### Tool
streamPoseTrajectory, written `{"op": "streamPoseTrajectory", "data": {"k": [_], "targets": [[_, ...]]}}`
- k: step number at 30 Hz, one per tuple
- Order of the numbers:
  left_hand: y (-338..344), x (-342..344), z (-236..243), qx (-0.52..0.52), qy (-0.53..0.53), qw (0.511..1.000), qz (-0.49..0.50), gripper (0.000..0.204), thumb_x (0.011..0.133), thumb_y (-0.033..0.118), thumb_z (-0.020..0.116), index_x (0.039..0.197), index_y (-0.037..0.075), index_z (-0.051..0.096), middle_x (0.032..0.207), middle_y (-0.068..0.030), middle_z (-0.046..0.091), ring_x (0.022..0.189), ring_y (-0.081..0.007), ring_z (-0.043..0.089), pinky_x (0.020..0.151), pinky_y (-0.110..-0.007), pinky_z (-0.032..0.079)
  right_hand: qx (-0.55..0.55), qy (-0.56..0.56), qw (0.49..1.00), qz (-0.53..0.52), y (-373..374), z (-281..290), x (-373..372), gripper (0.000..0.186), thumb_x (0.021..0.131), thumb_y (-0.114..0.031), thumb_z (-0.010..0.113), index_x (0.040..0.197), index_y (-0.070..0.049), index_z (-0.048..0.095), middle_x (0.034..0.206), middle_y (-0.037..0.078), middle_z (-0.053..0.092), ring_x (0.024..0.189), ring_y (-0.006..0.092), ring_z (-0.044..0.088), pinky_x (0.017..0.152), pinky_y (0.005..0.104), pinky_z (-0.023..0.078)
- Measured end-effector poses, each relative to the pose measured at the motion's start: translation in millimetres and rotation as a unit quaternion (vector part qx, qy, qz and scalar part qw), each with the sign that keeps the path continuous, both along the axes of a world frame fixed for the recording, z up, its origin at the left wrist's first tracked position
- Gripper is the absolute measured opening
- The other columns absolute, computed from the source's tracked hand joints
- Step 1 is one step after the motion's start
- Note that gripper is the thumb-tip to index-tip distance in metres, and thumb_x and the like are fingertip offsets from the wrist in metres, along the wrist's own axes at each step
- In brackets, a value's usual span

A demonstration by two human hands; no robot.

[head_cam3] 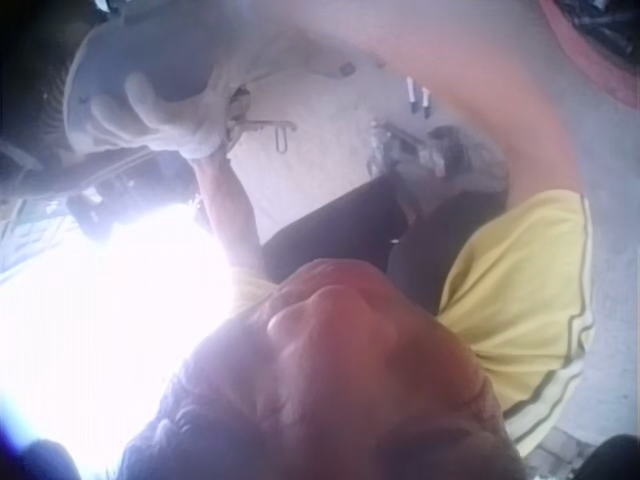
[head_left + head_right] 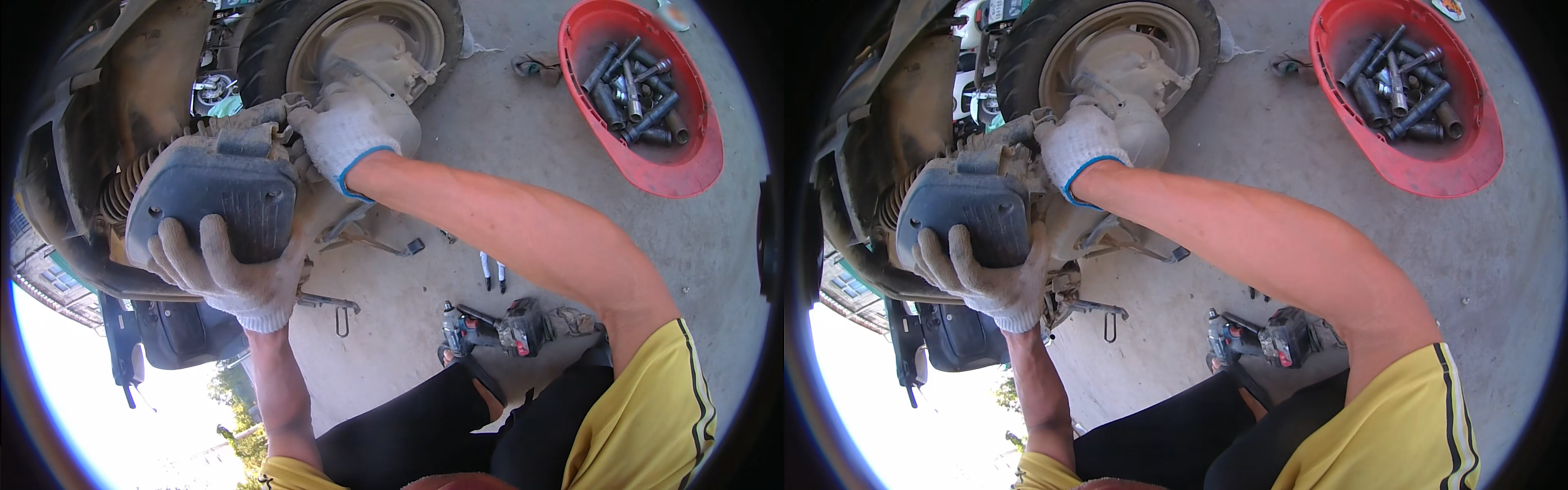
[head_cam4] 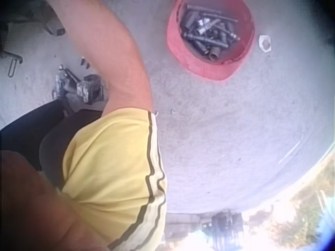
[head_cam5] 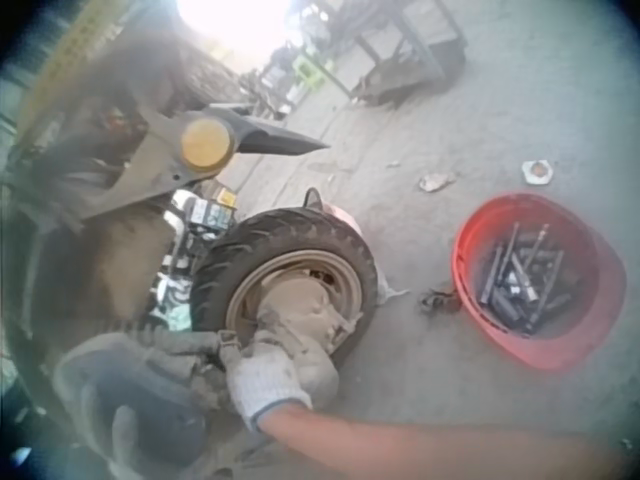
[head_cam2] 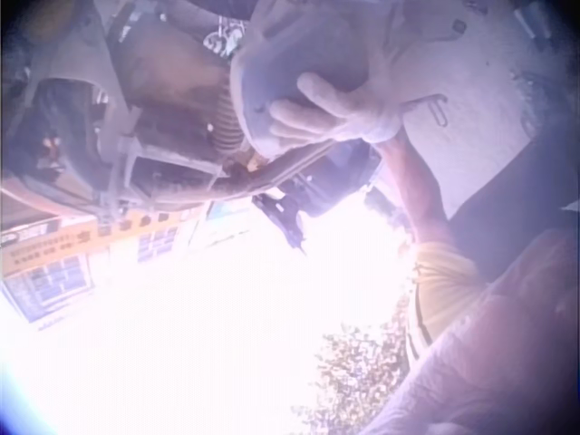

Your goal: The person removes a motorcycle engine assembly from the frame, sets it on the ground, then uses a cordless impact wrench to remove bolts from the rear wheel area. The person handles the engine, bolts, and tools while working in an outdoor repair area.

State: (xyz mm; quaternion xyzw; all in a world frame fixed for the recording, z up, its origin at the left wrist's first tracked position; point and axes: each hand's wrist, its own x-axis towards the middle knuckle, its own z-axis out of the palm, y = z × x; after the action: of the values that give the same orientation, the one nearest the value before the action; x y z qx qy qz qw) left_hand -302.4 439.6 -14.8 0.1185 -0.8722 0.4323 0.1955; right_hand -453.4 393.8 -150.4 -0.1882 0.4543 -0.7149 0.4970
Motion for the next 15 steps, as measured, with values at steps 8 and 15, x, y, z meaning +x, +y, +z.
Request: {"op": "streamPoseTrajectory", "data": {"k": [8,15], "targets": [[3.7,-1.1,2.5,-0.013,-0.017,1.0,0.017,0.11,0.065,0.046,0.098,0.154,0.023,0.038,0.158,-0.0192,0.037,0.151,-0.0496,0.032,0.122,-0.073,0.026,0.033,0.266,0.963,-0.03,14.3,5.0,-9.4,0.034,0.098,-0.026,0.062,0.112,0.003,0.073,0.114,0.029,0.073,0.11,0.0439,0.07,0.096,0.0484,0.056],[5.9,-1.1,2.6,-0.007,-0.015,1.0,0.017,0.108,0.066,0.032,0.098,0.156,0.021,0.039,0.164,-0.0165,0.035,0.154,-0.0469,0.031,0.124,-0.07,0.027,0.0,0.064,0.997,-0.032,3.1,-6.9,-0.3,0.04,0.097,-0.033,0.066,0.103,0.006,0.068,0.1,0.026,0.074,0.101,0.0448,0.07,0.09,0.0499,0.055]]}}
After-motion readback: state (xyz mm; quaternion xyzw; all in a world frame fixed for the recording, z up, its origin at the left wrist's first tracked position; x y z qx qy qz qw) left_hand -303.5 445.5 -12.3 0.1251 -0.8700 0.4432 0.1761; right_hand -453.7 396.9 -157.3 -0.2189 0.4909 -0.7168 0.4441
